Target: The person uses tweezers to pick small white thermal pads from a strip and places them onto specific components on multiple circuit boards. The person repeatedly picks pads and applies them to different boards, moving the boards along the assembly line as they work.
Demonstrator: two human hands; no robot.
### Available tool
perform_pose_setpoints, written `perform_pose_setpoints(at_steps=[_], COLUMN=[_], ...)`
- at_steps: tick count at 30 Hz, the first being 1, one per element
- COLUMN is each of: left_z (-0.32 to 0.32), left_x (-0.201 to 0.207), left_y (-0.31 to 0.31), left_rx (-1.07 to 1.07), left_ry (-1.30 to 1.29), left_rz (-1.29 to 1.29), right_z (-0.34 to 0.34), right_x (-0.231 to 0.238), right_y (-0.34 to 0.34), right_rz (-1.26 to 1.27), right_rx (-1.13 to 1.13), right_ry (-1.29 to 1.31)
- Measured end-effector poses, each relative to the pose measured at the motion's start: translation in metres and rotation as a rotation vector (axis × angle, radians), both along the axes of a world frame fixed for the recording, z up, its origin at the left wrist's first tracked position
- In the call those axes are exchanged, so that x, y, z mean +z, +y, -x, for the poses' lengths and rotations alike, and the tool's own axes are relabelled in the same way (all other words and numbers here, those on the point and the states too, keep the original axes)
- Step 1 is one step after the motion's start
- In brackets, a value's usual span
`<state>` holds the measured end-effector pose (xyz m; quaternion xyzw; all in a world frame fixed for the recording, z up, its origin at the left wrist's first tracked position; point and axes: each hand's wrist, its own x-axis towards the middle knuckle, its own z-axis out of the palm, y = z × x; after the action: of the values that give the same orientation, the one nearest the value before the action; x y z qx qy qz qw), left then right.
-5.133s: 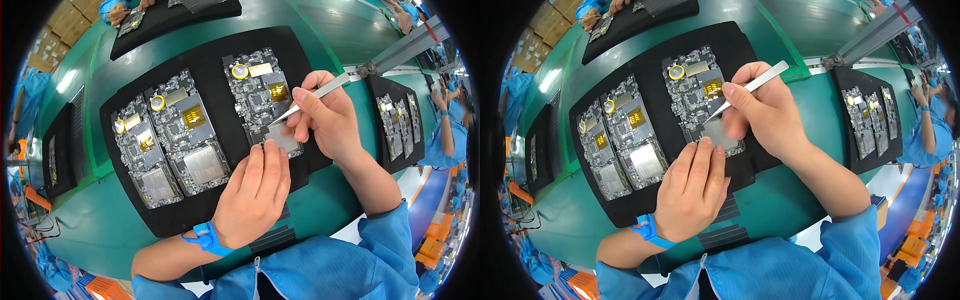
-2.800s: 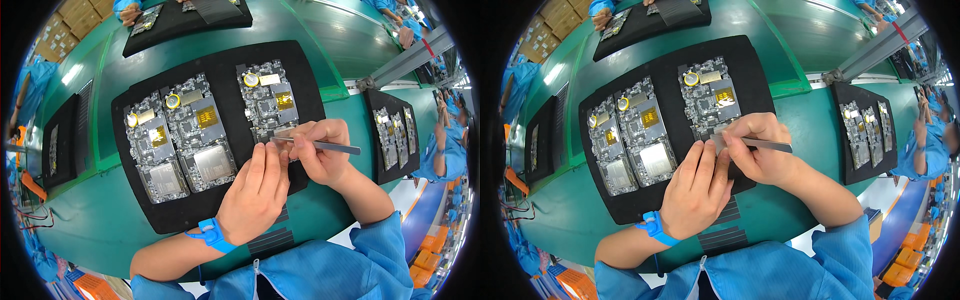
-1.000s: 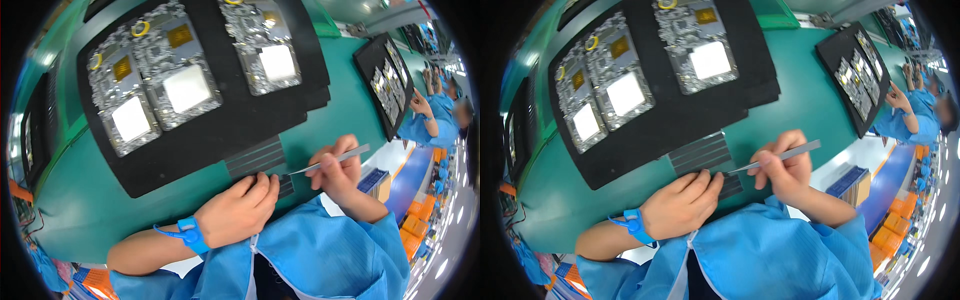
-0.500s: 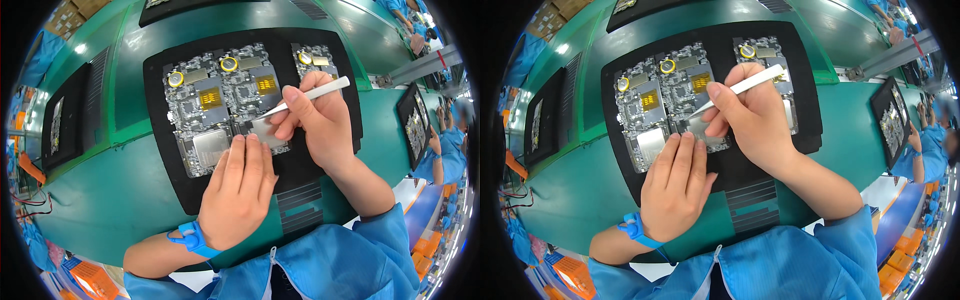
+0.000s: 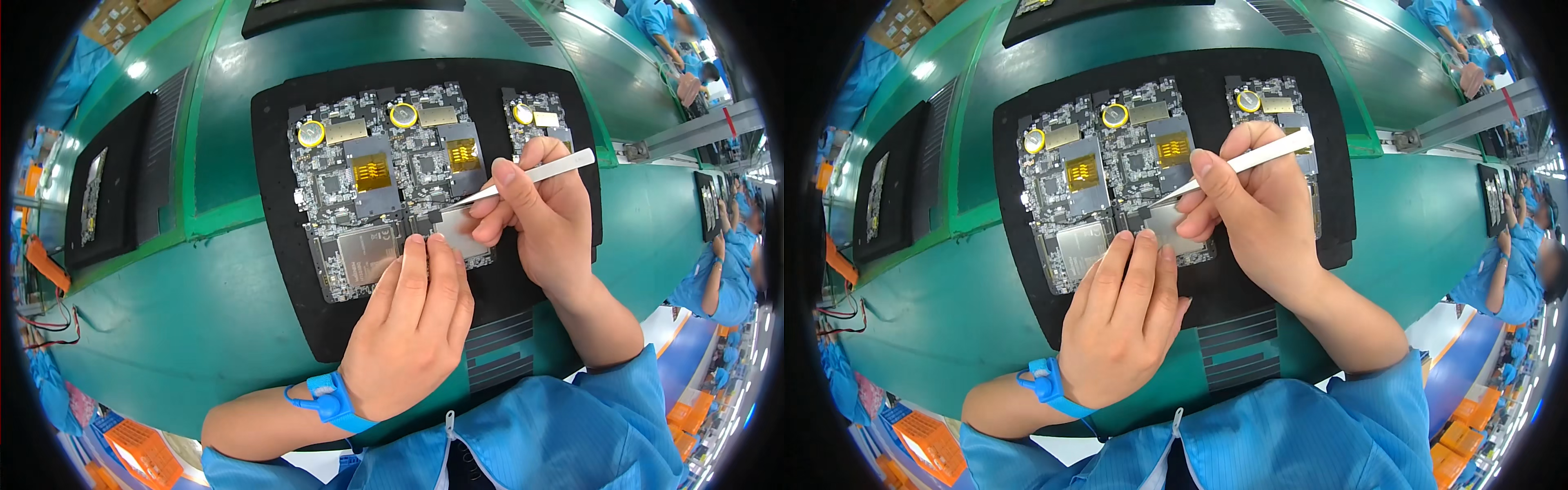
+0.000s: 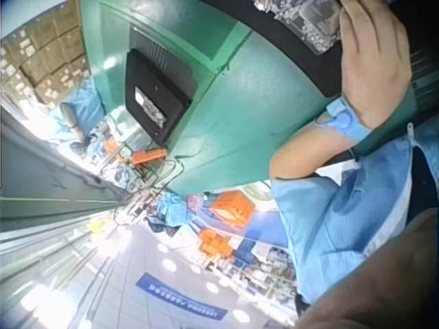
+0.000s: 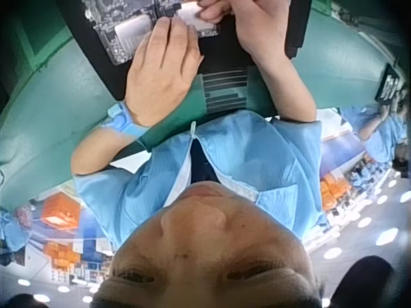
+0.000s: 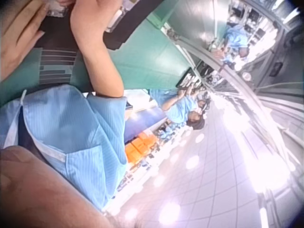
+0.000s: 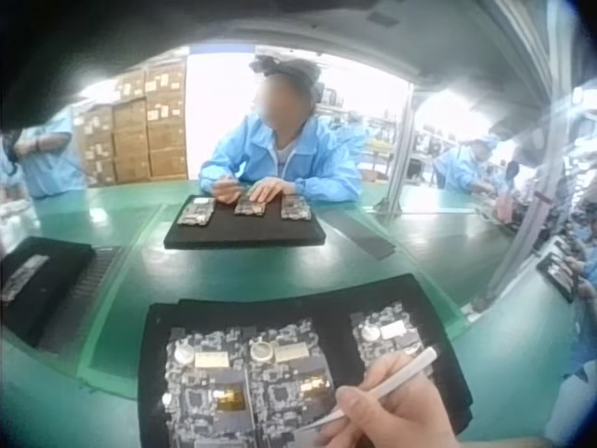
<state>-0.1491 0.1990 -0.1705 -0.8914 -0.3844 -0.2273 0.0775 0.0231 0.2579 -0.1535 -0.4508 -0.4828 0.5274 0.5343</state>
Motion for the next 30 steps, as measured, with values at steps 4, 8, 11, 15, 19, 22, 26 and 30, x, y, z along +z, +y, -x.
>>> perform_pose_setpoints(at_steps=[4, 8, 11, 15, 19, 22, 26, 30], left_z=[-0.004, -0.006, -0.011, -0.014, -0.019, -0.021, -0.025, -0.027], left_x=[0.003, 0.005, 0.007, 0.008, 0.009, 0.01, 0.013, 0.012], left_y=[0.003, 0.003, 0.003, 0.004, 0.004, 0.005, 0.005, 0.004], left_rx=[-0.003, -0.008, -0.008, -0.012, -0.015, -0.016, -0.015, -0.012], left_ry=[-0.042, -0.04, -0.027, -0.017, -0.018, -0.027, -0.026, -0.035], left_rz=[0.039, 0.054, 0.054, 0.056, 0.081, 0.069, 0.08, 0.094], right_z=[-0.003, -0.006, -0.009, -0.013, -0.017, -0.018, -0.022, -0.025], right_x=[0.0, -0.001, 0.0, 0.0, 0.002, 0.003, 0.004, 0.005], right_y=[-0.001, -0.002, -0.001, -0.001, -0.001, -0.001, 0.0, 0.001], right_rz=[0.008, -0.007, -0.008, -0.02, -0.01, -0.013, -0.015, 0.011], right_rx=[0.0, -0.004, -0.007, 0.006, 0.012, 0.007, -0.025, -0.004], right_ry=[0.01, 0.053, 0.044, 0.041, 0.059, 0.045, 0.003, 0.003])
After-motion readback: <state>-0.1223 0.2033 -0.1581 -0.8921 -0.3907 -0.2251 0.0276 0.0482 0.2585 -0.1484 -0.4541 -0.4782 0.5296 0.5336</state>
